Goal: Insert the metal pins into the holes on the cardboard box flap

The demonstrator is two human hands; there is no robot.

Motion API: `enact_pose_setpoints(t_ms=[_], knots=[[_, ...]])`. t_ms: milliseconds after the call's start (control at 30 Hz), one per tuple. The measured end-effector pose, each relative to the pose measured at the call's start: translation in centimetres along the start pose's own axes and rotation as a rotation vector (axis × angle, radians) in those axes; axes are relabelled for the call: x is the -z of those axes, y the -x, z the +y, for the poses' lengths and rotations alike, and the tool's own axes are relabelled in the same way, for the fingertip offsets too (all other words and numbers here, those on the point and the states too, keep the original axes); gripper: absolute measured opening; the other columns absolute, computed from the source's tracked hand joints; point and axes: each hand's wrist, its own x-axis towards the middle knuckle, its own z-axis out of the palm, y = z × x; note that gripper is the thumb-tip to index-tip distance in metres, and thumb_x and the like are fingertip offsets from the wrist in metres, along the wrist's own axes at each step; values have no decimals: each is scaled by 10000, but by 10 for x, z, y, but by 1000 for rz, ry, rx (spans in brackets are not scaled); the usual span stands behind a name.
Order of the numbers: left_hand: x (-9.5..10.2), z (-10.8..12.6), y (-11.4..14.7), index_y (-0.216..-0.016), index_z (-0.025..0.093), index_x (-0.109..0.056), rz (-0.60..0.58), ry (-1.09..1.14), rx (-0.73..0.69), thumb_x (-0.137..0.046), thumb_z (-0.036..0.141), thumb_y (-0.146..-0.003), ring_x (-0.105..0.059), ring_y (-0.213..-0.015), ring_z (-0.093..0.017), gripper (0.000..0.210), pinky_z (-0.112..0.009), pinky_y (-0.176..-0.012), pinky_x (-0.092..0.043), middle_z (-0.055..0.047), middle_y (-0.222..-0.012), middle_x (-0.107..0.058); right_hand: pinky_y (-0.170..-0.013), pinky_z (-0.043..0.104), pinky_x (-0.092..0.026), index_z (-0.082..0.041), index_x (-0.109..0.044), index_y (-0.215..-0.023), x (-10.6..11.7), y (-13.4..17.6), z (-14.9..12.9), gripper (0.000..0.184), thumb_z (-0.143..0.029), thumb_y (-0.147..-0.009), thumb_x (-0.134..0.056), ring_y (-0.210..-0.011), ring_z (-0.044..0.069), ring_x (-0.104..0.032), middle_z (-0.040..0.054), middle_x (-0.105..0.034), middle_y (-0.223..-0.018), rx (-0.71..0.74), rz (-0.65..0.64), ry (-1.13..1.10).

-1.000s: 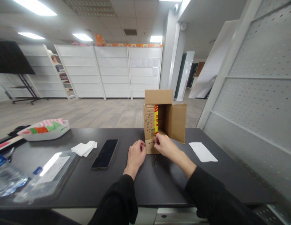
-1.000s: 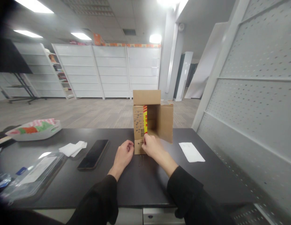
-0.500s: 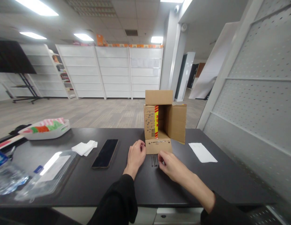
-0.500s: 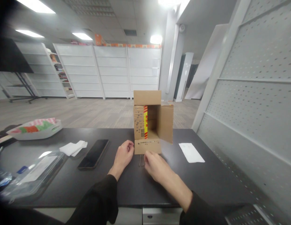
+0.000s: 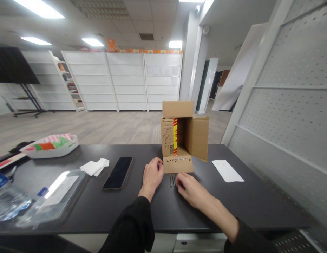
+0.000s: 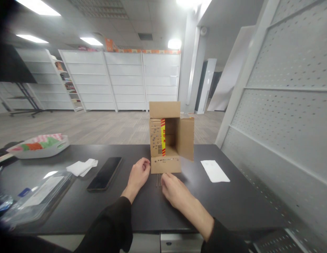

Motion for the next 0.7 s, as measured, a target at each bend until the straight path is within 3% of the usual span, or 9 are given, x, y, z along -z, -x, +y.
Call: enact_pose_setpoints(t_ms=[433,700], knots=[[-1,-2,0,-849,191,-602,9,17,-7,-478,163,-865,-560,-692,-127,128,-252,-671,-374,-22,-834,-667,-745,255,-387,-182,-561,-828,2,1,-1,139,-60,-847,-499,-828,164,-567,36,-612,-869,35,14,-6],[-2,-2,-1,-859,193,-602,0,7,-6,-487,161,-860,-575,-708,-131,119,-251,-673,-379,-26,-852,-678,-709,248,-361,-182,-574,-871,19,-22,10,111,-90,-839,-521,-792,159,-567,35,-629,-840,-30,70,9]])
